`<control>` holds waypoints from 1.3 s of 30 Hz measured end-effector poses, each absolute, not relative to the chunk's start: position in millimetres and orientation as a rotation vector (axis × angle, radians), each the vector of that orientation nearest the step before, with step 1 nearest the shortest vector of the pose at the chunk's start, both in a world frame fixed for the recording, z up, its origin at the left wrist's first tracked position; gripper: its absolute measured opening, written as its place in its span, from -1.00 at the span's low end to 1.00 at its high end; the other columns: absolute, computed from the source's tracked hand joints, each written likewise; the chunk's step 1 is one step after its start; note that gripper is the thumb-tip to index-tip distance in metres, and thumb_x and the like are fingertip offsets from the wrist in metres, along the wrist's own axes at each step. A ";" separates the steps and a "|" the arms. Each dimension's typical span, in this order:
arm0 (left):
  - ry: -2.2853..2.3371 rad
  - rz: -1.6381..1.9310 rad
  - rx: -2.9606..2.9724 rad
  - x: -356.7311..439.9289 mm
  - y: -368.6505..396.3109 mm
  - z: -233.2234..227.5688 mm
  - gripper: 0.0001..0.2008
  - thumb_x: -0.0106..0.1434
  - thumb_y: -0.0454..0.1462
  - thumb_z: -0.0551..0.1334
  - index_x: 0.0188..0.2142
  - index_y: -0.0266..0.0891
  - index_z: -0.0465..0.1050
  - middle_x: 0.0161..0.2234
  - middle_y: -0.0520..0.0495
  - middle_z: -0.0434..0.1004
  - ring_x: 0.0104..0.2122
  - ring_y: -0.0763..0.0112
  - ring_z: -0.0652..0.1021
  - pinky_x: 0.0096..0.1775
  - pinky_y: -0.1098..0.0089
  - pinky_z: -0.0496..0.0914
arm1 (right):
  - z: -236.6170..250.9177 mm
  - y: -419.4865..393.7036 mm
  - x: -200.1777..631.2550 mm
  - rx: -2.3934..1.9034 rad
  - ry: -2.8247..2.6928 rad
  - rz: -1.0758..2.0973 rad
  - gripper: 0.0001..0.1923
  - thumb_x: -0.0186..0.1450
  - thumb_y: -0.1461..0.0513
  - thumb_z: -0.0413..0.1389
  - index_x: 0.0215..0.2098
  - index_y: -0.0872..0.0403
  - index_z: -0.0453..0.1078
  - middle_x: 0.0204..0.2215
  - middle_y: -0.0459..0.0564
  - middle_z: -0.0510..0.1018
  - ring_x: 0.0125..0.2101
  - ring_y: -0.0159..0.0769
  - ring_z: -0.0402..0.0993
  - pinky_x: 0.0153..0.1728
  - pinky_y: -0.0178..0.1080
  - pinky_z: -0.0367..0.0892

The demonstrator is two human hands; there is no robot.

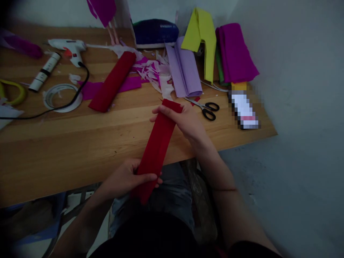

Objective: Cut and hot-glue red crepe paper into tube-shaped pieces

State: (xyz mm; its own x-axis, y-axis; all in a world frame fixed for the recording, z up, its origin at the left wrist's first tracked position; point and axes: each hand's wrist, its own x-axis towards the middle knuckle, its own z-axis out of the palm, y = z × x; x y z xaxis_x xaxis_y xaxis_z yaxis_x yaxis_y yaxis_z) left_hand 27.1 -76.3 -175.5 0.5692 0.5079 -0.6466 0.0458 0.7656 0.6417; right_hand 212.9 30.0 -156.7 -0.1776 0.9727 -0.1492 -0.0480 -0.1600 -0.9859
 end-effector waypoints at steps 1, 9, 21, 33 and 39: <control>0.940 0.310 0.649 27.0 -76.0 -174.9 -0.80 0.09 -0.22 0.39 -0.35 -0.32 0.55 -0.39 -0.10 0.65 -0.42 0.42 0.60 -0.35 0.46 0.46 | -156.5 31.2 214.9 -1.163 -1.190 1.479 -0.72 0.17 0.01 0.25 -0.37 0.07 0.53 -0.47 -0.08 0.63 -0.46 -0.36 0.57 -0.40 -0.35 0.50; 0.989 0.565 0.526 25.5 -70.3 -170.1 -0.76 0.03 -0.24 0.44 -0.34 -0.34 0.52 -0.41 -0.10 0.65 -0.43 0.38 0.62 -0.38 0.45 0.50 | -161.9 -22.2 200.7 -1.048 -1.281 2.014 -0.70 0.04 0.16 0.36 -0.25 0.04 0.53 -0.43 -0.11 0.63 -0.42 -0.35 0.57 -0.37 -0.33 0.48; 1.139 0.589 0.778 33.1 -72.9 -173.0 -0.83 0.07 -0.22 0.39 -0.43 -0.31 0.54 -0.45 -0.05 0.63 -0.47 0.45 0.58 -0.43 0.51 0.44 | -167.0 -32.8 204.4 -1.127 -1.263 1.929 -0.87 0.18 0.18 0.27 -0.30 0.03 0.58 -0.40 -0.11 0.65 -0.39 -0.40 0.57 -0.32 -0.37 0.47; 1.071 0.525 0.770 34.5 -70.9 -171.7 -0.83 0.07 -0.20 0.39 -0.41 -0.28 0.55 -0.41 -0.07 0.65 -0.43 0.40 0.60 -0.41 0.47 0.46 | -164.6 -20.9 219.5 -1.177 -1.440 1.802 -0.79 0.19 0.08 0.24 -0.25 -0.04 0.60 -0.32 -0.10 0.67 -0.20 -0.26 0.59 -0.11 -0.25 0.46; 1.000 0.470 0.672 33.8 -71.5 -172.2 -0.81 0.06 -0.21 0.41 -0.36 -0.27 0.55 -0.38 -0.06 0.66 -0.38 0.37 0.62 -0.36 0.44 0.49 | -165.0 -16.0 225.0 -1.198 -1.468 1.739 -0.78 0.21 0.06 0.21 -0.27 -0.02 0.60 -0.35 -0.10 0.66 -0.24 -0.29 0.58 -0.15 -0.27 0.45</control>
State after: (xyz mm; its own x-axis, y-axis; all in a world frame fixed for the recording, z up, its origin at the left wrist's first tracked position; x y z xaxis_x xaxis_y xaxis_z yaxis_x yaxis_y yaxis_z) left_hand 33.8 -71.5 -172.2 0.4703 0.6414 -0.6061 -0.0580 0.7078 0.7040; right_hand 225.0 -16.0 -165.0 -0.4421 0.8547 -0.2720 0.1247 -0.2418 -0.9623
